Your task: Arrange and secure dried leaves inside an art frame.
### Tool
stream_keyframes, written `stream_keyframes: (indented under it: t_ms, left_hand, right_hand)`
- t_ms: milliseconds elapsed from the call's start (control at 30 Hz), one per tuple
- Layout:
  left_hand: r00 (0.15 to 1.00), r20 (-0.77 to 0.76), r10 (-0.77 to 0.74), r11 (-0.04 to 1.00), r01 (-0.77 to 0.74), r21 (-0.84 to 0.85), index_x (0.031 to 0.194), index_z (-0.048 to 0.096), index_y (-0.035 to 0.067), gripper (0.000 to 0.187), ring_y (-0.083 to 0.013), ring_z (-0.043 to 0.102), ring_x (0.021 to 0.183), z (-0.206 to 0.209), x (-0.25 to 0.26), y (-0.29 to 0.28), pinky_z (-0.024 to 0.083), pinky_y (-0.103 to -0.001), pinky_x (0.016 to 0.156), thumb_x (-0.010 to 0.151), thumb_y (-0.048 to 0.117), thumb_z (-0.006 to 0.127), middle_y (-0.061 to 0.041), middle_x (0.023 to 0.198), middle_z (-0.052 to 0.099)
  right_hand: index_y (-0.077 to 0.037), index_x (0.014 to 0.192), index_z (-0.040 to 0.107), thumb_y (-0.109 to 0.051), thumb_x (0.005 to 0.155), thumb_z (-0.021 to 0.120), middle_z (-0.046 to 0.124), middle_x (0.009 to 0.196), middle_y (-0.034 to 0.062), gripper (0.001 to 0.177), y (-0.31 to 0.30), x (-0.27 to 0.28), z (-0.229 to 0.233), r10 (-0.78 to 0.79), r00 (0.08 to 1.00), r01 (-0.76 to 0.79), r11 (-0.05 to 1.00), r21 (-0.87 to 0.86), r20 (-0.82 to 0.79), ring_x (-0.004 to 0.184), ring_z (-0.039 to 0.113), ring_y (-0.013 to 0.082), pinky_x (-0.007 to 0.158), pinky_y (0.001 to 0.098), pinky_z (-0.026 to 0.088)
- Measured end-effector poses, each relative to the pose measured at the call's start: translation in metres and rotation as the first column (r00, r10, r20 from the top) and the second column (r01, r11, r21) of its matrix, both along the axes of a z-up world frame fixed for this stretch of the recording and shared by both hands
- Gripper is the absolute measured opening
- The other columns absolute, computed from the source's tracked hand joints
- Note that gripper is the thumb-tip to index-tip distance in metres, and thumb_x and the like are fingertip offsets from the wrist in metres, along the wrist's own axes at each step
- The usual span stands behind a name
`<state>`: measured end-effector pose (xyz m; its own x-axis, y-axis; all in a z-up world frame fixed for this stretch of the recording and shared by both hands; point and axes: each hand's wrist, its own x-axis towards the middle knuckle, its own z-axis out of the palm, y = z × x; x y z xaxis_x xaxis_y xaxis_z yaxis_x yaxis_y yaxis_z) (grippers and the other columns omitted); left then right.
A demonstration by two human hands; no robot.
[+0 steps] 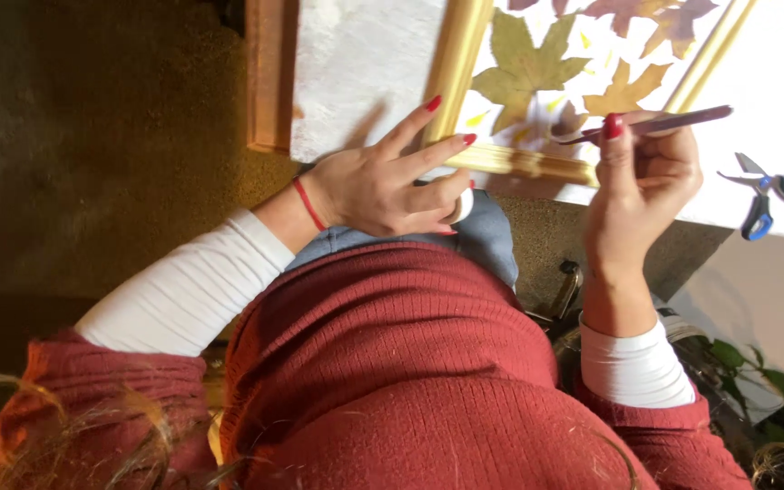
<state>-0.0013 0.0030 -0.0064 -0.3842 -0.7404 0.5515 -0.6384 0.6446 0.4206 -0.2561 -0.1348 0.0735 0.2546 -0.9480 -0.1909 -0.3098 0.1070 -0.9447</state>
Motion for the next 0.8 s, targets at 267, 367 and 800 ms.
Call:
stream_keyframes:
  t_ms: [267, 367, 800]
  left_hand:
    - [0.995, 0.066, 0.068, 0.996, -0.064, -0.053, 0.109, 0.068, 0.019, 0.041, -0.0371, 0.045, 0.142, 0.005, 0.006, 0.001, 0.028, -0.065, 0.119, 0.106, 0.059, 0.066, -0.004, 0.139, 0.051]
    - [0.993, 0.114, 0.016, 0.997, -0.008, -0.077, 0.099, 0.07, 0.017, 0.039, -0.0297, 0.047, 0.148, 0.001, 0.005, 0.001, 0.027, -0.065, 0.127, 0.11, 0.054, 0.066, -0.001, 0.136, 0.047]
    - [0.996, 0.071, 0.047, 0.998, -0.044, -0.051, 0.079, 0.064, 0.019, 0.033, -0.0303, 0.053, 0.13, 0.04, 0.005, -0.01, 0.041, -0.064, 0.109, 0.095, 0.046, 0.073, -0.001, 0.126, 0.057]
  right_hand:
    - [0.003, 0.115, 0.063, -0.002, 0.114, 0.072, 0.069, 0.099, 0.0042, 0.01, 0.008, -0.003, -0.002, 0.122, 0.991, -0.126, 0.988, -0.086, -0.058, 0.085, 0.061, 0.0056, 0.076, 0.0172, 0.048]
    - [0.004, 0.114, 0.064, -0.002, 0.114, 0.072, 0.069, 0.098, 0.0051, 0.01, 0.002, -0.008, 0.001, 0.157, 0.984, -0.164, 0.983, -0.078, -0.086, 0.083, 0.06, 0.0049, 0.074, 0.0168, 0.046]
    - [0.001, 0.114, 0.067, -0.006, 0.115, 0.07, 0.07, 0.103, 0.0047, 0.008, -0.077, -0.121, -0.025, -0.213, 0.976, 0.209, 0.898, -0.388, 0.034, 0.092, 0.065, 0.0103, 0.081, 0.0225, 0.055]
